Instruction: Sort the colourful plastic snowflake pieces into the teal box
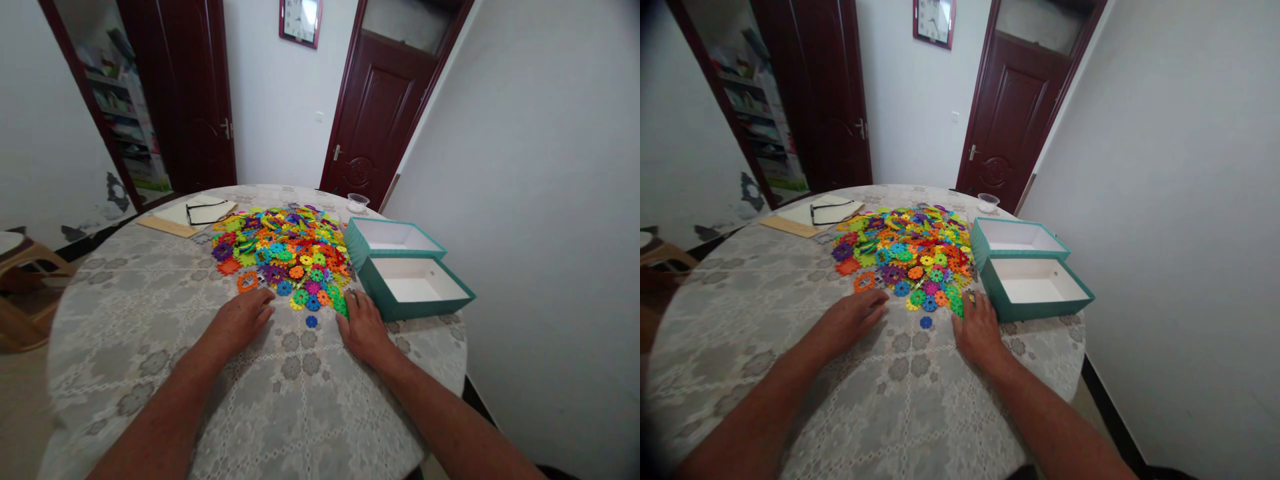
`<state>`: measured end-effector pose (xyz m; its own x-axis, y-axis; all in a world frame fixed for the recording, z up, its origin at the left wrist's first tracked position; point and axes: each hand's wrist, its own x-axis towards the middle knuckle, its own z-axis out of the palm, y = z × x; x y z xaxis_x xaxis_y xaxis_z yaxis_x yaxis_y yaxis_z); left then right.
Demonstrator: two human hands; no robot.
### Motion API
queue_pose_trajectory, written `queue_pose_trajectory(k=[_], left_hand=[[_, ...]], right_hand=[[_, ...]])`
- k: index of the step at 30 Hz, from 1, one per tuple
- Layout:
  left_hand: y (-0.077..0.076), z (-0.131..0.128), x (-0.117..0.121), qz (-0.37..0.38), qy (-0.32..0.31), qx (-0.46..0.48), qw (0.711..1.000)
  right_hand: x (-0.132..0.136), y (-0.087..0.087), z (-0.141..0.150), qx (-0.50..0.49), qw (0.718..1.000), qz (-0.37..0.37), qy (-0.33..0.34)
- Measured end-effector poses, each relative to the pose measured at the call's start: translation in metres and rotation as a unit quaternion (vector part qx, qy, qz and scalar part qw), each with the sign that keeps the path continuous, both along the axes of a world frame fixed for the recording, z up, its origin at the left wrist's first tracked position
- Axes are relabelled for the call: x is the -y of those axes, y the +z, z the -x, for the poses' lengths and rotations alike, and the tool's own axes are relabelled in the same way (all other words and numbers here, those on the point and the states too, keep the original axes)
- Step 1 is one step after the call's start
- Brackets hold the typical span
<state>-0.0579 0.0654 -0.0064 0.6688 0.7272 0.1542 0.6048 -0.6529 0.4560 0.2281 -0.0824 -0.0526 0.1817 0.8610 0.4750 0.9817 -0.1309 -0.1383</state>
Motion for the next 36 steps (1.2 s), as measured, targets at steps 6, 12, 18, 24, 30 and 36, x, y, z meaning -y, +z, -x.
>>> queue_pose_trajectory(k=[6, 12, 18, 24, 30, 36], left_hand=[[-0.001, -0.001, 0.001, 0.001, 0.002, -0.013, 1.000], [-0.006, -0.001, 0.005, -0.023, -0.021, 0.011, 0.999], [0.000, -0.002, 0.010, -0.041, -0.053, -0.008, 0.998], [0.001, 0.000, 0.009, -0.034, -0.048, -0.013, 0.998], [0.001, -0.001, 0.009, -0.021, -0.044, -0.017, 0.999], [0.003, -0.002, 0.013, -0.022, -0.042, -0.040, 0.998]], right_hand=[[-0.008, -0.008, 0.015, -0.052, 0.996, -0.018, 0.071], [-0.024, -0.002, 0.051, -0.107, 0.982, -0.028, 0.154], [-0.042, 0.013, 0.085, -0.164, 0.960, -0.020, 0.224], [-0.051, 0.015, 0.095, -0.233, 0.933, -0.040, 0.270], [-0.045, 0.033, 0.077, -0.362, 0.900, -0.048, 0.238], [-0.043, 0.046, 0.049, -0.382, 0.901, -0.001, 0.204]])
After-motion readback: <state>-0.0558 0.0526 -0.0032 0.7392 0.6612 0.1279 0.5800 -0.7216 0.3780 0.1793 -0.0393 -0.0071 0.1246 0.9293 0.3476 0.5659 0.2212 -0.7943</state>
